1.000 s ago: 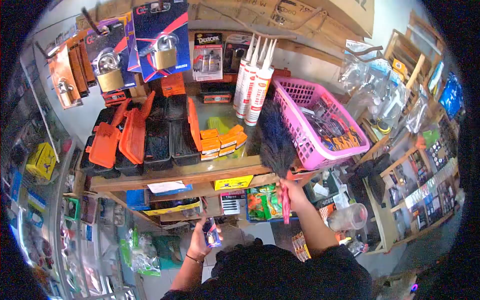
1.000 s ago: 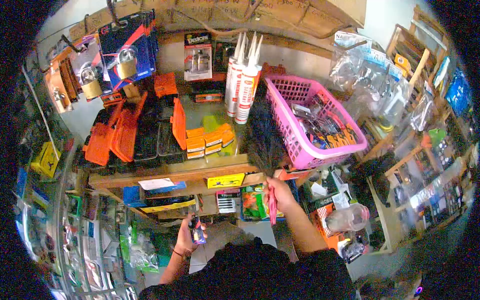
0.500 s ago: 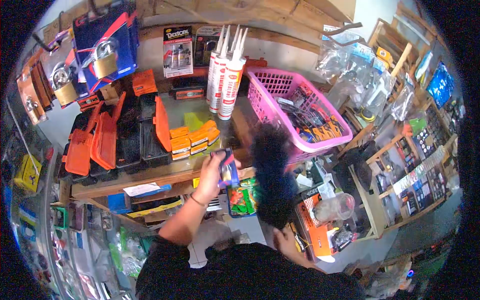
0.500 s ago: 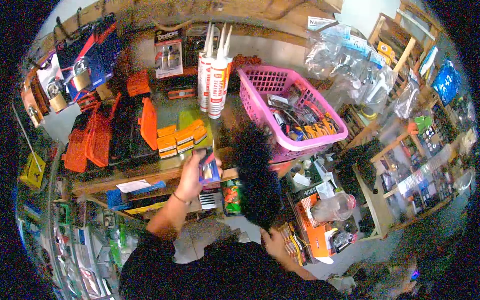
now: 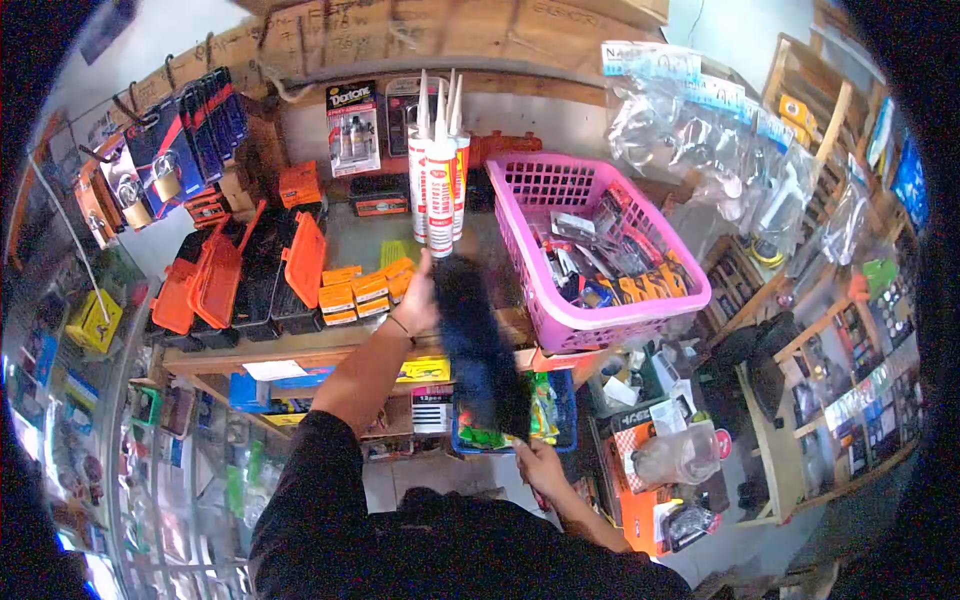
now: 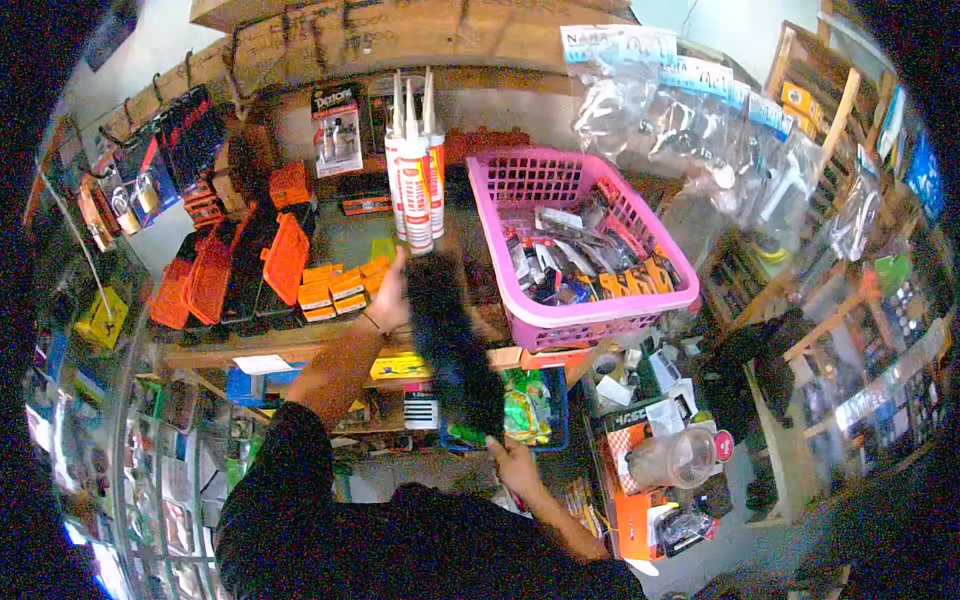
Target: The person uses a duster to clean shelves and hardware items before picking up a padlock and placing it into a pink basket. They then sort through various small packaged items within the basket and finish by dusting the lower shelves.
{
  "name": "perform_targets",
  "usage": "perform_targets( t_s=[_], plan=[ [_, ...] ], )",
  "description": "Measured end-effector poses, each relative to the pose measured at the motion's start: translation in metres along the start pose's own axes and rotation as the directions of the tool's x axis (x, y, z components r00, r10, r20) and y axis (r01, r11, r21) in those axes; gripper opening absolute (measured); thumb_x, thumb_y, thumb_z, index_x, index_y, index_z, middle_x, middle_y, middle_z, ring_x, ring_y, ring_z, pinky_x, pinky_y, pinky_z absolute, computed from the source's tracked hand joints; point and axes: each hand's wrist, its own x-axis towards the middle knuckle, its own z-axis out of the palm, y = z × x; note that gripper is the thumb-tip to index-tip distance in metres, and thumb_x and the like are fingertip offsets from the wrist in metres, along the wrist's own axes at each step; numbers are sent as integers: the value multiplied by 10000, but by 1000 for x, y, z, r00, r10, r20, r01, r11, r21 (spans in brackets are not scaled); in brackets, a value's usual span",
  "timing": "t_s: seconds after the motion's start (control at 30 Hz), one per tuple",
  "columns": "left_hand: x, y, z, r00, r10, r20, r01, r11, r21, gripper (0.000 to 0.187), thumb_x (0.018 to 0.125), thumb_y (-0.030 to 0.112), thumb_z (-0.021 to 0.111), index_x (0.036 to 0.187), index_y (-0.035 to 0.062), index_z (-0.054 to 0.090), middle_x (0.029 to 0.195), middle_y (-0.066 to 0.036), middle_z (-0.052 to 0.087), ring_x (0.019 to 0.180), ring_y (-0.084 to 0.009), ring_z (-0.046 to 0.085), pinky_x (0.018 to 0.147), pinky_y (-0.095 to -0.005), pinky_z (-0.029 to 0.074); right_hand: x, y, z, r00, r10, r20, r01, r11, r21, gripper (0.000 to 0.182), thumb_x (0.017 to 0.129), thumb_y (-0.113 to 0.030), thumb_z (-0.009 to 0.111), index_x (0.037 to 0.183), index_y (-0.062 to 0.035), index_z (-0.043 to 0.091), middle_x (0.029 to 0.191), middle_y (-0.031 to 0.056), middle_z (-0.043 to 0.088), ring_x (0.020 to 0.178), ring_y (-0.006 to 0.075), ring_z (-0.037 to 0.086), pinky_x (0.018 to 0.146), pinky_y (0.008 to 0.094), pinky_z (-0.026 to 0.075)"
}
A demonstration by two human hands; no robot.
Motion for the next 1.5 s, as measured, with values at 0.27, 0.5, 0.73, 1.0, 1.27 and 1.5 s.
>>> perform_targets(
  t_s=[0.27,0.5,0.73,1.0,1.27,1.5],
  plan=[
    [10,-5,-32,981,-132,140,134,991,-8,732,768,656,269,1175,68,424,1142,-142,496,1070,-271,466,936,-427,341,-14,-32,-10,994,-18,106,10,997,74,336,860,-334,475,659,-67,441,504,-24,397,400,69,370,363,236,304],
    [13,-3,-39,921,-131,366,131,991,25,734,763,652,314,1214,78,397,1171,-134,479,1068,-268,467,943,-420,330,-11,-45,-7,988,-88,127,104,987,-120,341,858,-339,469,674,-53,478,466,-16,402,368,78,378,345,231,298],
    [9,6,-26,957,-170,235,162,985,56,727,760,654,306,1199,86,419,1205,-132,456,1062,-268,473,953,-434,310,0,-31,7,995,-84,44,81,994,72,345,849,-327,495,617,-74,457,472,-20,410,378,65,369,359,222,291],
    [9,-2,-30,900,-147,411,129,989,72,763,745,674,294,1230,91,374,1222,-137,438,1110,-291,435,956,-442,310,0,-30,-3,987,20,158,-20,1000,-1,364,866,-319,454,589,-83,433,477,-22,399,388,70,352,369,233,288],
    [15,0,-37,921,-207,331,191,978,80,747,760,658,269,1257,105,336,1250,-125,411,1149,-286,393,972,-460,287,9,-21,4,983,8,181,-12,1000,20,389,866,-348,444,579,-87,415,458,-6,406,365,85,384,358,234,303],
    [14,-2,-38,960,-179,214,179,984,19,699,767,645,291,1194,101,397,1183,-130,471,1114,-275,429,952,-448,315,11,-4,5,975,-24,222,23,1000,8,396,871,-347,435,569,-94,399,452,-7,392,358,90,380,348,230,295]
  ],
)
